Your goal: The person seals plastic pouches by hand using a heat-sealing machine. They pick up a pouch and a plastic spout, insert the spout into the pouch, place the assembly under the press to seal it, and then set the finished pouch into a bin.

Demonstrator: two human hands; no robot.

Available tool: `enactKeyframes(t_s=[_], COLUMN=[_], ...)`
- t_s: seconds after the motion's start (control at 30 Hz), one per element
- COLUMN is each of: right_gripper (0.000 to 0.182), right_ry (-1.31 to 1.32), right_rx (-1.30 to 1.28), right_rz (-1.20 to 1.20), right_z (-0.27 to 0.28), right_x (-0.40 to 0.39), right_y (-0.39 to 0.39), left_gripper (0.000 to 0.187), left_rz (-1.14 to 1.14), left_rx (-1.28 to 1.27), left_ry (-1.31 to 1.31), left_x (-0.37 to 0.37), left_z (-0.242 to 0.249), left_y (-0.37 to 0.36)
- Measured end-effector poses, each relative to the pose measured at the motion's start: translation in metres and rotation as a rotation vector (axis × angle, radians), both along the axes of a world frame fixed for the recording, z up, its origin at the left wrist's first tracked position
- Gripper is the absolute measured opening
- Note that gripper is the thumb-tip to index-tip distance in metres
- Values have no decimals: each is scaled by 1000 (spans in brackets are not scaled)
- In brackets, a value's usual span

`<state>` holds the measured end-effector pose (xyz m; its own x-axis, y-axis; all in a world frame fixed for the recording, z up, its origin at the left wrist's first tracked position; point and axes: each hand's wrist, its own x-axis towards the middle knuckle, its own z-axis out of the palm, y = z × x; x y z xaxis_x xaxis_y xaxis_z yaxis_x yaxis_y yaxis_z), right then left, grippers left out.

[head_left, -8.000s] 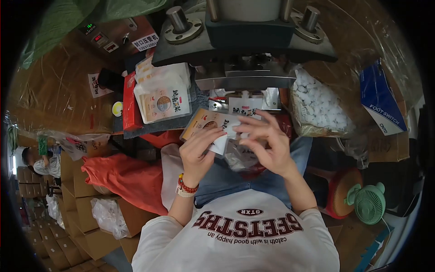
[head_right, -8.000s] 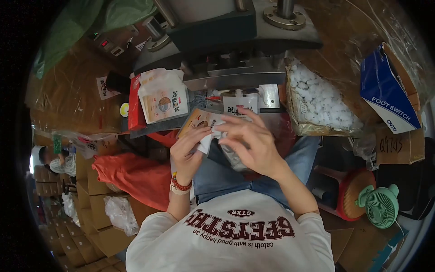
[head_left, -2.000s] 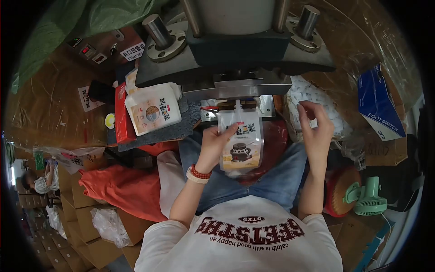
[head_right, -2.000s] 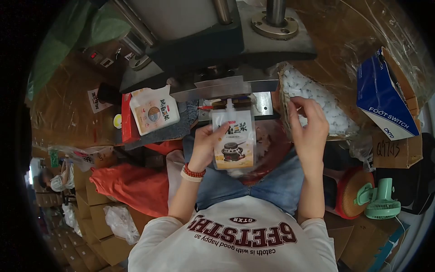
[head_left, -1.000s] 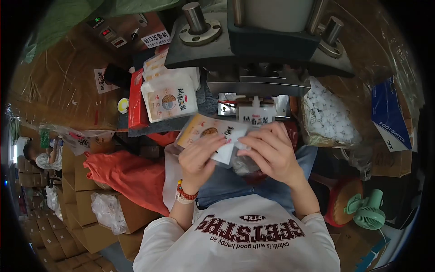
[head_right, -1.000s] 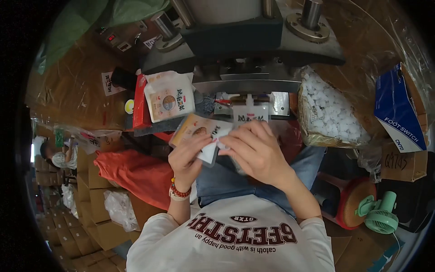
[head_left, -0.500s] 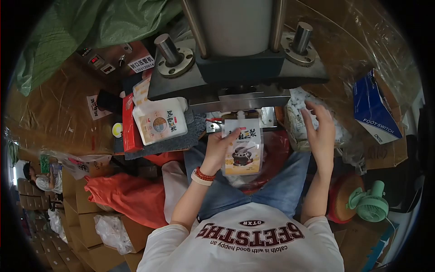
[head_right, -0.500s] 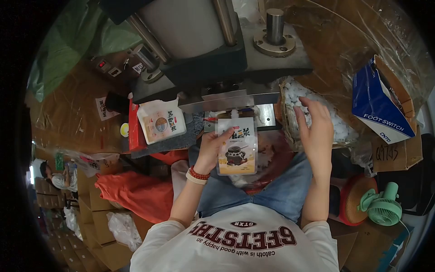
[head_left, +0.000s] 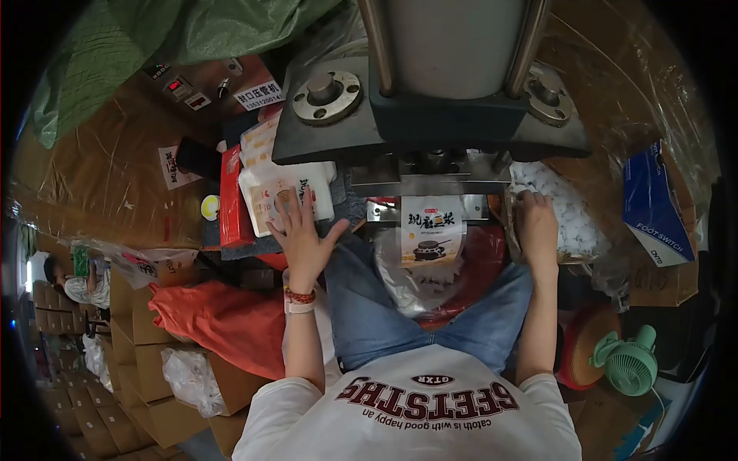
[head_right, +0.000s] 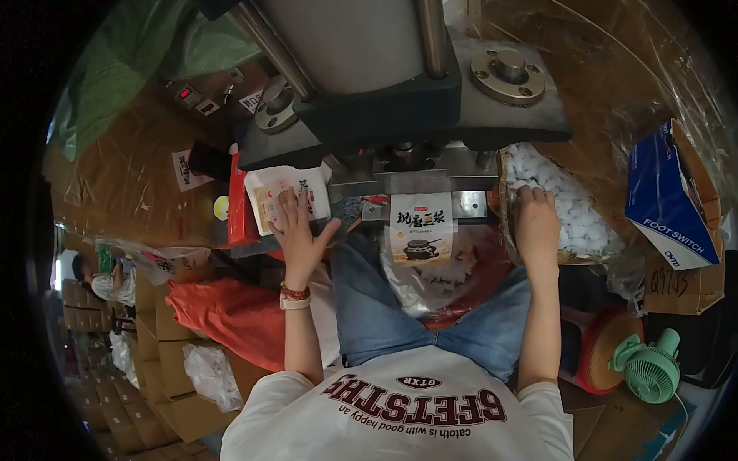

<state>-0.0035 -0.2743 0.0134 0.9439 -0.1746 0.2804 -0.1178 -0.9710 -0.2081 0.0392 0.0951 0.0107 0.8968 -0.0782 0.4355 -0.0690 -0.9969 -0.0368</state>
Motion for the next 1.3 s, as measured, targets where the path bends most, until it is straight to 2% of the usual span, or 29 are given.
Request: enactKeyframes(t_s=[0.03,0.07,0.13,0.17,0.2,0.23,0.27,0.3,0.37,0.4,0.5,0.57,0.63,0.7,0.73,0.8,0.87,0.9,0.93,1.0,1.03,1.07,1.1,1.17,1.3], right_gripper=[25,27,28,27,26,26,25,24,26,27,30,32,29,32,36,43,49,47,45,31,26,24,24,23,22], right_ry=[4,-92,-189,-270,-349,-340,-440,-543,-423,-422,-319,-334,-312,-286,-256,-222,-255,-287,-318,-308,-309,-330,-326,-273,-177], right_rx=[2,103,206,419,632,629,848,1063,999,931,787,765,981,946,918,875,886,871,859,784,765,618,620,-83,122], right_rz=[4,13,13,32,49,46,221,397,652,778,1022,1044,1121,1100,1083,734,685,614,543,329,217,93,95,-55,-2], right_z=[0,0,12,25,37,46,54,61,71,73,66,68,76,74,72,73,71,72,74,74,72,70,53,6,-6], right_x=[-2,-4,-6,-11,-15,-20,-26,-33,-47,-46,-40,-43,-48,-45,-44,-42,-38,-39,-40,-40,-36,-28,-18,-4,-3], right_y=[-1,-2,2,9,19,30,43,55,74,86,109,107,97,89,87,89,82,72,61,41,34,30,22,7,6], left_gripper=[58,58,55,48,48,42,37,37,35,35,33,29,28,23,17,14,18,20,20,18,22,22,22,22,23], left_rz=[-110,-105,-374,-373,-369,-300,-226,-230,-435,-523,-633,-662,-876,-947,-884,-818,-464,-432,-435,-359,-340,-339,-343,-372,-302], left_rx=[-65,-64,-173,-283,-289,-568,-845,-849,-955,-875,-799,-774,-957,-976,-1030,-1082,-1266,-1534,-1533,-1866,-1921,-1922,-1943,-2004,-2003], left_ry=[113,114,226,154,166,208,248,255,9,-29,30,27,171,199,277,355,823,823,823,941,908,907,955,998,1019], left_x=[-6,-17,-32,-41,-46,-48,-50,-51,-53,-58,-73,-76,-76,-74,-72,-66,-58,-54,-47,-29,-21,-13,-6,-1,-1], left_z=[-11,-22,-24,-25,-21,-16,-11,-9,-2,13,42,54,59,51,43,24,1,-13,-13,-11,-13,-13,-14,-15,-14], left_y=[17,30,40,40,36,30,23,14,-7,-20,-46,-51,-49,-54,-62,-74,-84,-92,-95,-100,-104,-105,-105,-104,-96])
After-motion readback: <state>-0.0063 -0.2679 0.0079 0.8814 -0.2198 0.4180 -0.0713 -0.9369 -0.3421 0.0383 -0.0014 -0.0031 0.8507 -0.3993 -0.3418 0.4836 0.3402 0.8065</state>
